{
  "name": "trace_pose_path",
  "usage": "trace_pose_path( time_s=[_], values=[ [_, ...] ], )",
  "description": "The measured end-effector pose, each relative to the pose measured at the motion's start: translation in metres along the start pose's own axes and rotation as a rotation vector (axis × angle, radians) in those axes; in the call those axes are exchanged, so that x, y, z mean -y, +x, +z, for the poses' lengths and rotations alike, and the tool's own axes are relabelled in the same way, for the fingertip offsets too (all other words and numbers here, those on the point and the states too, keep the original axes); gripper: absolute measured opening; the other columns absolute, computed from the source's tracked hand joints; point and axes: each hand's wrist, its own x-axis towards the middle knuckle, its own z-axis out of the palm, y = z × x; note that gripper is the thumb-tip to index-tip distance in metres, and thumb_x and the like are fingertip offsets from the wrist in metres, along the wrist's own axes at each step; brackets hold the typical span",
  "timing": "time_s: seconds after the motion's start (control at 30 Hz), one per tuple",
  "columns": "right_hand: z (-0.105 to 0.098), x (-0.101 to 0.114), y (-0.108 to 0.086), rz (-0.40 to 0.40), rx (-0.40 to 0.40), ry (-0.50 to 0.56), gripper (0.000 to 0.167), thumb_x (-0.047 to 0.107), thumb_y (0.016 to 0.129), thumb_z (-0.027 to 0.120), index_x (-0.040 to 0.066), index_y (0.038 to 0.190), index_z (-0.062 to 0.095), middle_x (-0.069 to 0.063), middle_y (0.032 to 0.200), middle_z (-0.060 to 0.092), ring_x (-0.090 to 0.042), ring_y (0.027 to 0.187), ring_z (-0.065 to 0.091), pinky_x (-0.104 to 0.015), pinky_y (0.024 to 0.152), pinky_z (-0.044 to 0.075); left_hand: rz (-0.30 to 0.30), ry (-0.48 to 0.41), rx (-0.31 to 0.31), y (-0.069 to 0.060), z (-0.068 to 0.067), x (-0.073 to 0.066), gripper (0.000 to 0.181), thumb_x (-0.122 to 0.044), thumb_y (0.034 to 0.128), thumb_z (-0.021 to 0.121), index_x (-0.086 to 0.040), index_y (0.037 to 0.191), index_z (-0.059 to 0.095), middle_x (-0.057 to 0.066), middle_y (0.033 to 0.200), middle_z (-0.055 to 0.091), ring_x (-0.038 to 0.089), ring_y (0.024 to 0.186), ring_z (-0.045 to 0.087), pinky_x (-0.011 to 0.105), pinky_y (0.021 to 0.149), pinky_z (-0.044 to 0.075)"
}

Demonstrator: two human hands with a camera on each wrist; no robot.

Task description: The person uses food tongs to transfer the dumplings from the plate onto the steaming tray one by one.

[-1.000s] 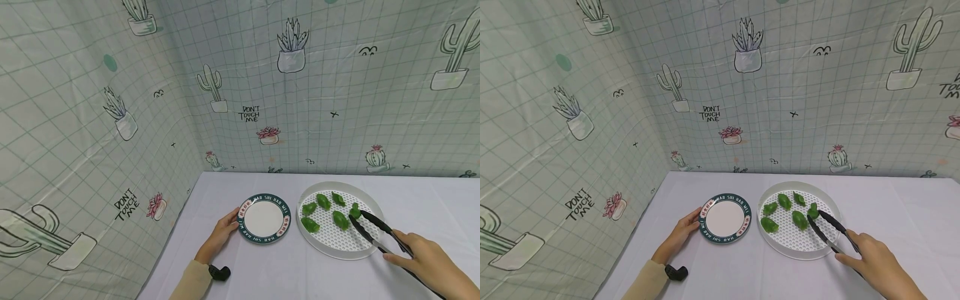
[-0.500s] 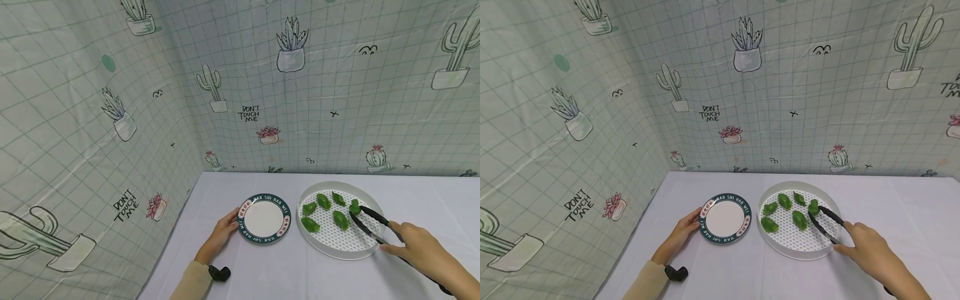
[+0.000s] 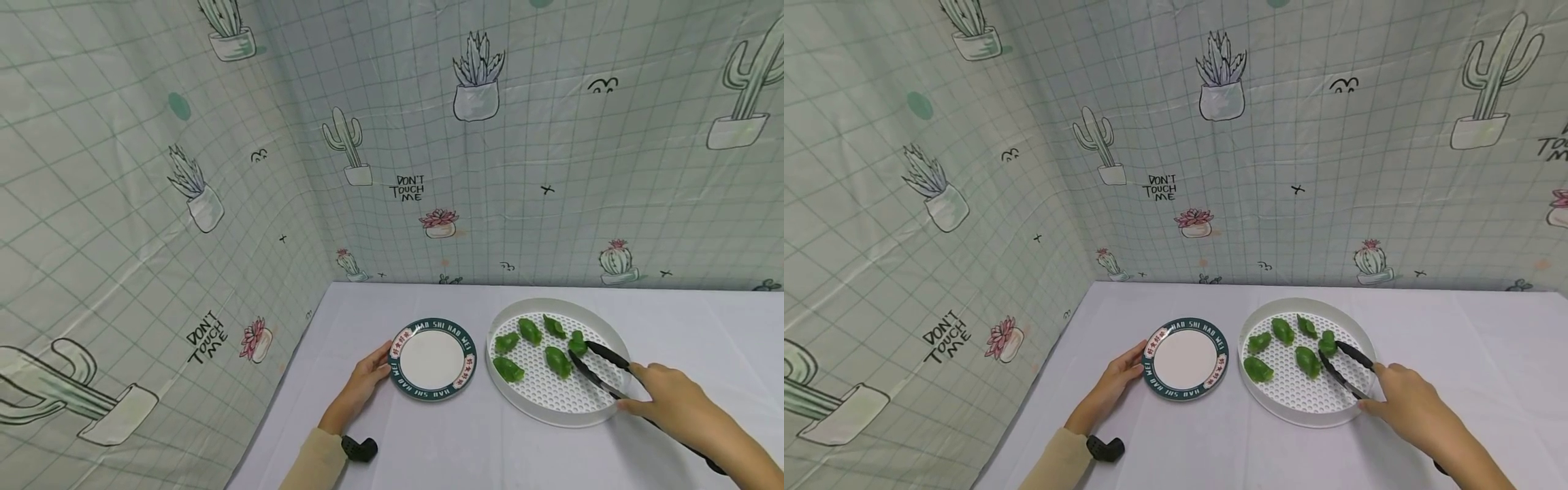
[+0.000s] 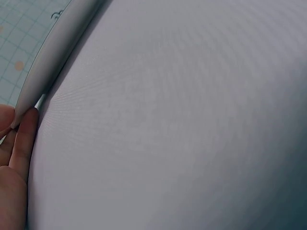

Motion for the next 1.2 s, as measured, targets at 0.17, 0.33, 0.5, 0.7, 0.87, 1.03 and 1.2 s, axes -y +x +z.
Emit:
trace_pose_path(
  time_s=[0.17,0.33,0.5,0.7,0.87,1.03,1.2],
  values=[
    [-0.001,0.002,0.002,0.017,0.033,0.011,0.069,0.025,0.079,0.082,-0.027,0.114,0.052,-0.037,0.097,0.061,-0.055,0.093,0.06,-0.06,0.072,0.052,0.004,0.008,0.001,0.0,0.0,0.0,0.053,0.0,0.1019,0.046,0.007,0.152,0.031,0.022,0.157,0.032,0.037,0.145,0.029,0.049,0.118,0.021],
    [-0.002,0.004,0.0,0.02,0.038,0.021,0.071,0.026,0.08,0.082,-0.028,0.115,0.051,-0.038,0.097,0.061,-0.057,0.093,0.059,-0.061,0.073,0.052,-0.016,0.003,-0.005,0.0,0.001,0.0,0.053,-0.001,0.1018,0.046,0.005,0.152,0.032,0.021,0.157,0.032,0.036,0.145,0.029,0.048,0.118,0.021],
    [-0.004,0.003,-0.003,0.043,0.018,0.025,0.074,0.03,0.082,0.081,-0.028,0.115,0.049,-0.041,0.098,0.059,-0.059,0.093,0.058,-0.063,0.072,0.051,-0.003,0.023,-0.007,0.001,0.002,0.0,0.053,-0.002,0.1024,0.047,0.004,0.152,0.032,0.021,0.157,0.032,0.036,0.145,0.03,0.046,0.117,0.023],
    [-0.013,0.006,-0.007,0.075,-0.07,0.065,0.086,0.038,0.082,0.08,-0.031,0.121,0.045,-0.045,0.1,0.056,-0.063,0.097,0.054,-0.066,0.074,0.048,0.011,0.029,-0.008,0.0,0.002,-0.001,0.053,-0.001,0.1023,0.047,0.005,0.152,0.031,0.022,0.156,0.032,0.037,0.144,0.031,0.048,0.116,0.026],
    [-0.02,0.012,-0.011,0.099,-0.132,0.125,0.096,0.045,0.083,0.079,-0.028,0.132,0.04,-0.053,0.117,0.046,-0.069,0.109,0.044,-0.073,0.081,0.043,0.021,0.025,-0.005,0.0,0.001,-0.001,0.053,0.001,0.102,0.047,0.007,0.152,0.03,0.023,0.156,0.032,0.037,0.145,0.029,0.05,0.117,0.024],
    [-0.018,0.019,-0.01,0.108,-0.144,0.158,0.102,0.049,0.08,0.08,-0.023,0.138,0.038,-0.052,0.124,0.043,-0.068,0.112,0.043,-0.073,0.083,0.043,0.009,0.025,-0.014,0.0,0.002,-0.002,0.052,0.001,0.1017,0.047,0.006,0.151,0.032,0.022,0.157,0.032,0.037,0.145,0.029,0.05,0.118,0.021],
    [-0.011,0.032,-0.009,0.097,-0.176,0.198,0.104,0.051,0.076,0.082,-0.016,0.143,0.039,-0.041,0.117,0.053,-0.048,0.089,0.06,-0.059,0.074,0.051,0.001,0.015,-0.014,-0.001,0.002,-0.003,0.052,0.001,0.1017,0.046,0.007,0.151,0.032,0.022,0.156,0.033,0.037,0.145,0.029,0.05,0.118,0.021]
  ],
)
